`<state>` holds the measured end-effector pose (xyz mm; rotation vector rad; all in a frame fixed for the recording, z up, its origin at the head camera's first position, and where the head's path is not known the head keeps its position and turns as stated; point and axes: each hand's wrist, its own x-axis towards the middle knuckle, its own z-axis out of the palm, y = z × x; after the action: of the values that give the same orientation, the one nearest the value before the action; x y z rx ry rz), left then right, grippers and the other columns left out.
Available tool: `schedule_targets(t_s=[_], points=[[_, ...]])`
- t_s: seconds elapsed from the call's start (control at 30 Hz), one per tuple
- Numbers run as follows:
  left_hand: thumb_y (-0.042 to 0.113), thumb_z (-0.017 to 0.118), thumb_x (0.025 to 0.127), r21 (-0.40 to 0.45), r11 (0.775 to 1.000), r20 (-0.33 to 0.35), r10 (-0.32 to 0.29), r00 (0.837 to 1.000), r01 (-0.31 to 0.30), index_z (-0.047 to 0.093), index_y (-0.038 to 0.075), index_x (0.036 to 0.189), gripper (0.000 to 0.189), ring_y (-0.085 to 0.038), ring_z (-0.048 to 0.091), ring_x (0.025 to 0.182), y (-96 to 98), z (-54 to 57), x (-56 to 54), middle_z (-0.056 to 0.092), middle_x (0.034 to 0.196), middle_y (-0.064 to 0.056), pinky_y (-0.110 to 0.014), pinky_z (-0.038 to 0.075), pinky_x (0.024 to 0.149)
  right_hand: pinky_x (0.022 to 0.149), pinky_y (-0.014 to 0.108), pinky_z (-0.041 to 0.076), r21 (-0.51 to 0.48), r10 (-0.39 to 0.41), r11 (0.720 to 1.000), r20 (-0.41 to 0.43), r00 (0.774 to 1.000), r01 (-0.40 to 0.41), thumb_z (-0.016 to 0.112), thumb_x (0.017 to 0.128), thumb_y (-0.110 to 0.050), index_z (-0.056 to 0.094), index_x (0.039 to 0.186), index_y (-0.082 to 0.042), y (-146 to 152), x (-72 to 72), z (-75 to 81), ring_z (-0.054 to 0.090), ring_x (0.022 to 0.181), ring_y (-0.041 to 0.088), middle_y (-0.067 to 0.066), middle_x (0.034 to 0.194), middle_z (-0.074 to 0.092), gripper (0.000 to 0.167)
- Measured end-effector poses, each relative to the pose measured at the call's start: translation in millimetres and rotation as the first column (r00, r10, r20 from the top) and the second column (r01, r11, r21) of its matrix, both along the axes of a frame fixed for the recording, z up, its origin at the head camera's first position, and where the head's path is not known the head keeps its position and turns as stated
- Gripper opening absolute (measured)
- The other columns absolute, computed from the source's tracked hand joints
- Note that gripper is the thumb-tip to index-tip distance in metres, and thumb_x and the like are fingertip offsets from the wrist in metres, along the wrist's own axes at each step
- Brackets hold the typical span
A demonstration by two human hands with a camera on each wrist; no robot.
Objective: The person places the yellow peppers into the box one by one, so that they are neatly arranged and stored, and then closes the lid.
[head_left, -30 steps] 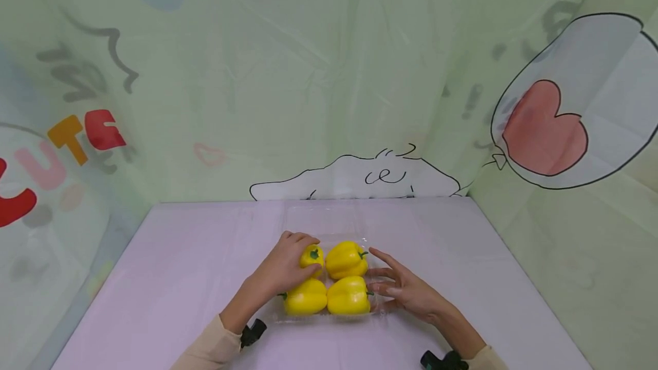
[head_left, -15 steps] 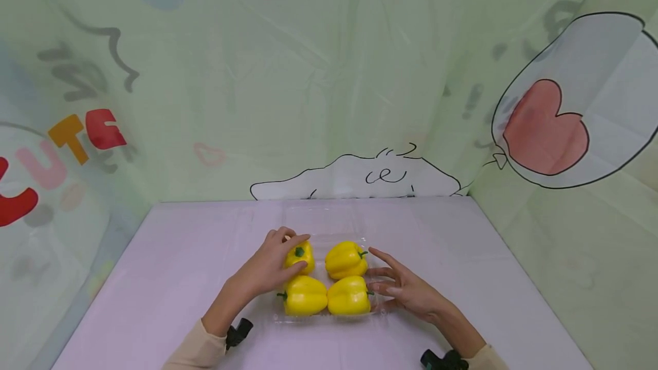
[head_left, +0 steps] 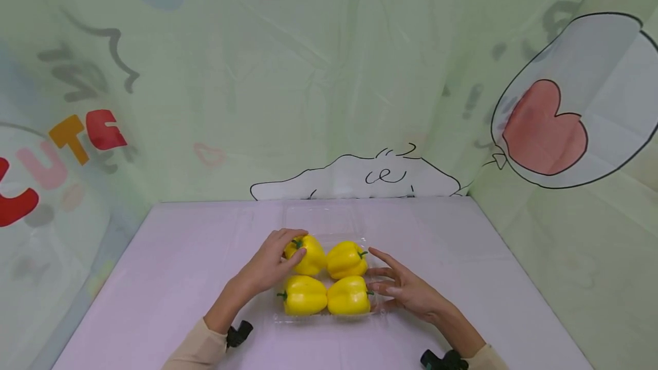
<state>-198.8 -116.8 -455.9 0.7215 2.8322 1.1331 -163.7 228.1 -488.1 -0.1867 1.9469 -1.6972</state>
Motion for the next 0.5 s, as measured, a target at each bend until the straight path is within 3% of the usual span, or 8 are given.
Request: schedule_targets(t_s=[0.2, 0.5], points=[[0.033, 0.055, 0.111, 0.021, 0.998, -0.037, -0.053, 0.998, 0.054, 0.059, 0.028, 0.151, 0.041, -0.021, 0.051, 0.124, -2.4, -11.0, -1.5, 0.057, 0.144, -0.007, -0.044, 0.053, 0.100, 0.090, 0.049, 0.065, -0.006, 0.005, 1.000, 0.001, 1.000, -0.005, 0.070, 0.102, -0.021, 0.009, 0.172, -0.024, 0.0, 0.1, -0.3, 0.064, 0.130, 0.030, 0.036, 0.165, 0.030, 0.093], [0.029, 0.067, 0.104, -0.040, 0.996, -0.162, -0.088, 0.983, 0.083, 0.066, 0.025, 0.142, 0.039, -0.024, 0.052, 0.127, -5.6, -11.9, 0.8, 0.057, 0.143, -0.008, -0.042, 0.055, 0.098, 0.090, 0.048, 0.065, 0.008, -0.001, 1.000, -0.001, 1.000, 0.001, 0.070, 0.103, -0.020, 0.009, 0.172, -0.024, -0.7, -0.2, 0.5, 0.064, 0.129, 0.030, 0.037, 0.164, 0.030, 0.092]])
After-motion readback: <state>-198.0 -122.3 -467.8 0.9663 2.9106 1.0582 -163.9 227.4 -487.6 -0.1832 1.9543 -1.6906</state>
